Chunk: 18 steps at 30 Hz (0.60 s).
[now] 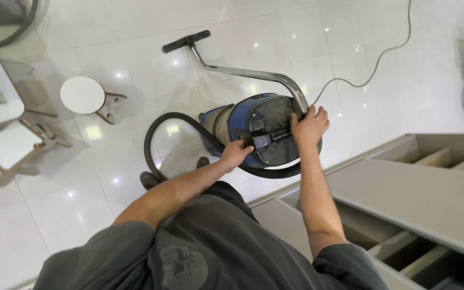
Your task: Cleaning the workshop floor by moving furniture and vacuuming.
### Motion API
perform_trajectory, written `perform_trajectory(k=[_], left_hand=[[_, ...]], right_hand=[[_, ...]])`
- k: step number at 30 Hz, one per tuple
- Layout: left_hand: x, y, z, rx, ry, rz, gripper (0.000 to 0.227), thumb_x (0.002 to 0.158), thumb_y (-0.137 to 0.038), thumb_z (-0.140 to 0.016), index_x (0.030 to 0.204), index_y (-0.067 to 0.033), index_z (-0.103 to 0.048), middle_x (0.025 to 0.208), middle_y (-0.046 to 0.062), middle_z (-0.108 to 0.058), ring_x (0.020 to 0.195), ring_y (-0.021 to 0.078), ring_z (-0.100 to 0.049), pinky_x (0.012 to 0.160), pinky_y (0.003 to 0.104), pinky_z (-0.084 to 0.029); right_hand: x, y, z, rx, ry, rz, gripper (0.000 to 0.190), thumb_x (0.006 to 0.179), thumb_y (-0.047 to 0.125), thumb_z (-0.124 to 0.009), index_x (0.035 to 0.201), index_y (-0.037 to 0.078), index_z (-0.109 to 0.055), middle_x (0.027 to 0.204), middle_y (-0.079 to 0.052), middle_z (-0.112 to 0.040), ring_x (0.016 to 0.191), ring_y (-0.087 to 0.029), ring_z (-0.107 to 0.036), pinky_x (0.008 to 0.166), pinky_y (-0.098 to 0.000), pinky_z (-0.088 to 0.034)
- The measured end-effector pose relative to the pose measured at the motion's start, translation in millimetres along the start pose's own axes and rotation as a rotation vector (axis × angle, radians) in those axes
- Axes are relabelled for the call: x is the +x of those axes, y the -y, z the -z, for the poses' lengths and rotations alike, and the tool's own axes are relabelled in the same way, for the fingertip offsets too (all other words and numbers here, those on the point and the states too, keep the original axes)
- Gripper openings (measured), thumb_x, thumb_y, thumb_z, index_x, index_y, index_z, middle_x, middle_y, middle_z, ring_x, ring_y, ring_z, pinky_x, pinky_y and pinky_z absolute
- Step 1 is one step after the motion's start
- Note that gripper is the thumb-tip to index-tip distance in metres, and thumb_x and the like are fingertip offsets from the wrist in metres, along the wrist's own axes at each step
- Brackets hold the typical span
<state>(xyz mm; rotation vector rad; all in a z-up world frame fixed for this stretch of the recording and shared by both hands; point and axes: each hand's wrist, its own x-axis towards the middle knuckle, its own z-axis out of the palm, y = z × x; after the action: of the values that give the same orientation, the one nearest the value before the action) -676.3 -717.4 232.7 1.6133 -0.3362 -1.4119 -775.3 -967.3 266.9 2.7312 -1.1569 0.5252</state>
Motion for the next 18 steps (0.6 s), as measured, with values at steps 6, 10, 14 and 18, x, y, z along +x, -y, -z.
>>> perform_trajectory(k=[6,10,14,18], left_hand=[[21,15,-29,0.018,-0.221,-0.054,0.067,0.098,-0.037,-0.064,0.149,0.0036,-0.050,0.139,0.025,-0.058,0.132,0.0397,-0.057,0.107,0.044,-0.052],[17,12,-38,-0.020,-0.209,-0.069,0.070,0.106,-0.037,-0.050,0.157,0.0078,-0.034,0.157,0.029,-0.037,0.146,0.0403,-0.041,0.116,0.041,-0.044],[5,2,-40,0.030,-0.214,-0.130,0.071,0.106,-0.036,-0.048,0.157,0.0107,-0.032,0.157,0.033,-0.032,0.147,0.0455,-0.037,0.117,0.044,-0.041],[17,12,-39,0.139,-0.173,-0.160,0.073,0.106,-0.038,-0.043,0.158,0.0110,-0.027,0.159,0.033,-0.029,0.149,0.0451,-0.034,0.119,0.044,-0.039]], right_hand=[[72,-79,-69,-0.037,0.797,0.003,0.067,0.088,0.051,-0.076,0.122,-0.005,-0.062,0.112,-0.033,-0.070,0.108,-0.054,-0.067,0.088,-0.0628,-0.053],[91,-67,-66,-0.051,0.821,-0.013,0.058,0.081,0.038,-0.076,0.119,-0.004,-0.063,0.105,-0.033,-0.070,0.103,-0.055,-0.068,0.080,-0.0632,-0.055],[101,-16,0,0.098,0.830,-0.053,0.065,0.079,0.033,-0.078,0.127,-0.008,-0.063,0.112,-0.035,-0.068,0.110,-0.055,-0.065,0.085,-0.0629,-0.054],[89,4,36,0.187,0.806,-0.071,0.067,0.080,0.033,-0.081,0.129,-0.008,-0.063,0.112,-0.034,-0.068,0.110,-0.053,-0.065,0.086,-0.0619,-0.054]])
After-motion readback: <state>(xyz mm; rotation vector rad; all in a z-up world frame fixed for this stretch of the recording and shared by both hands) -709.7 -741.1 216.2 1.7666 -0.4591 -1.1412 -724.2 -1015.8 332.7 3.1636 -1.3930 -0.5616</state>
